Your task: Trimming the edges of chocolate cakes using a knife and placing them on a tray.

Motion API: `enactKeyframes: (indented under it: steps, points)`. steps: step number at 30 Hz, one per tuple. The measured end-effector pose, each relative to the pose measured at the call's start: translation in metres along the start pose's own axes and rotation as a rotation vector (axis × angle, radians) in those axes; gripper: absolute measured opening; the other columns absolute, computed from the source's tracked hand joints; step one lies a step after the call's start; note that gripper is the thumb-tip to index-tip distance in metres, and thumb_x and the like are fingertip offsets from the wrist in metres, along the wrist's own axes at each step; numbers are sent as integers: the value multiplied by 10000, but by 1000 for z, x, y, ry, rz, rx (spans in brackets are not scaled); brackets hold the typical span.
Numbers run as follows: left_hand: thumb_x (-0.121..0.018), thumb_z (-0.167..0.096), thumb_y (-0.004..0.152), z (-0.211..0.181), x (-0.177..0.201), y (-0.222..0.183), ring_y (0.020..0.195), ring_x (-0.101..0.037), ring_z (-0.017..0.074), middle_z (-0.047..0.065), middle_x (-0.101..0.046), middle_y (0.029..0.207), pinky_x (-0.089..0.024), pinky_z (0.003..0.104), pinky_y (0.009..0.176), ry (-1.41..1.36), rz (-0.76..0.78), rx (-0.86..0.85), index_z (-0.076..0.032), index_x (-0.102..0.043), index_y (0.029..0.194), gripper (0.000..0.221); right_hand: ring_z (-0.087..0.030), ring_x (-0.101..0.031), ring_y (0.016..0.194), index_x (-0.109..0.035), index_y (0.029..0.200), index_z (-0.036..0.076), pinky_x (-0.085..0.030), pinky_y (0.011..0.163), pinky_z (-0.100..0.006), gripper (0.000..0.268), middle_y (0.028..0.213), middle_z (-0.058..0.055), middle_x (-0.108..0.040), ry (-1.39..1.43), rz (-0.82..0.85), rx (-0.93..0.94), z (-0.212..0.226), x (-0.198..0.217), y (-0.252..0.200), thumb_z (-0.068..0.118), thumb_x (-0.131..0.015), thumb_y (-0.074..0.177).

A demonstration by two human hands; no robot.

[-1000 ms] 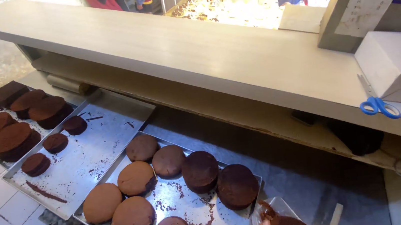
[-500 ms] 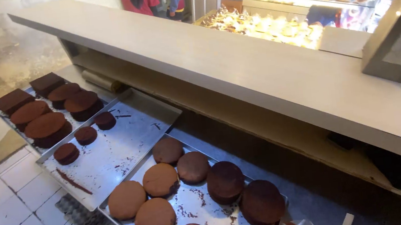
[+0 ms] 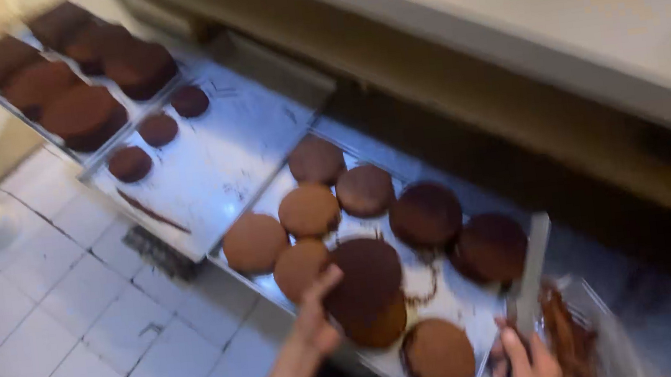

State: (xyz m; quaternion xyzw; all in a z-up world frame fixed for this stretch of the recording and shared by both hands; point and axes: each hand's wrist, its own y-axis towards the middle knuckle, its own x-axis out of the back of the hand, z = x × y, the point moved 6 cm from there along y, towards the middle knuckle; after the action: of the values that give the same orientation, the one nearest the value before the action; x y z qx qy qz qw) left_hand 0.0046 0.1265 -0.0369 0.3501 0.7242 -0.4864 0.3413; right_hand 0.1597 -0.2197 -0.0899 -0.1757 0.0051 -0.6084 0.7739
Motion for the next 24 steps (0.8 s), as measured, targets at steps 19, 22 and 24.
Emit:
enactKeyframes:
  steps: [19, 22, 24]
  points:
    - [-611, -251, 915, -27, 67, -5, 1273, -612, 343, 184, -632, 1412, -463, 519, 1089, 86, -123, -44, -20, -542, 1441, 579, -175, -668, 556, -736, 1093, 109, -520, 567, -347, 298, 669, -110, -698, -615, -355, 207, 74, -11, -21, 371, -689, 959]
    - [-604, -244, 886, 0, 102, 62, 1237, -623, 393, 217, -629, 1391, -483, 573, 1043, 53, -67, 107, -44, -538, 1438, 591, -226, -662, 403, -775, 1037, 190, -536, 472, -375, 304, 573, -68, -712, -412, -394, 77, 76, 2, -7, 396, -716, 821]
    - [-603, -246, 873, 15, 78, 66, 1231, -626, 400, 219, -632, 1384, -494, 584, 1036, 38, -76, 171, -47, -545, 1433, 597, -241, -715, 553, -772, 1090, 178, -568, 607, -391, 320, 688, -99, -741, -374, -304, -65, 56, -6, -2, 379, -728, 845]
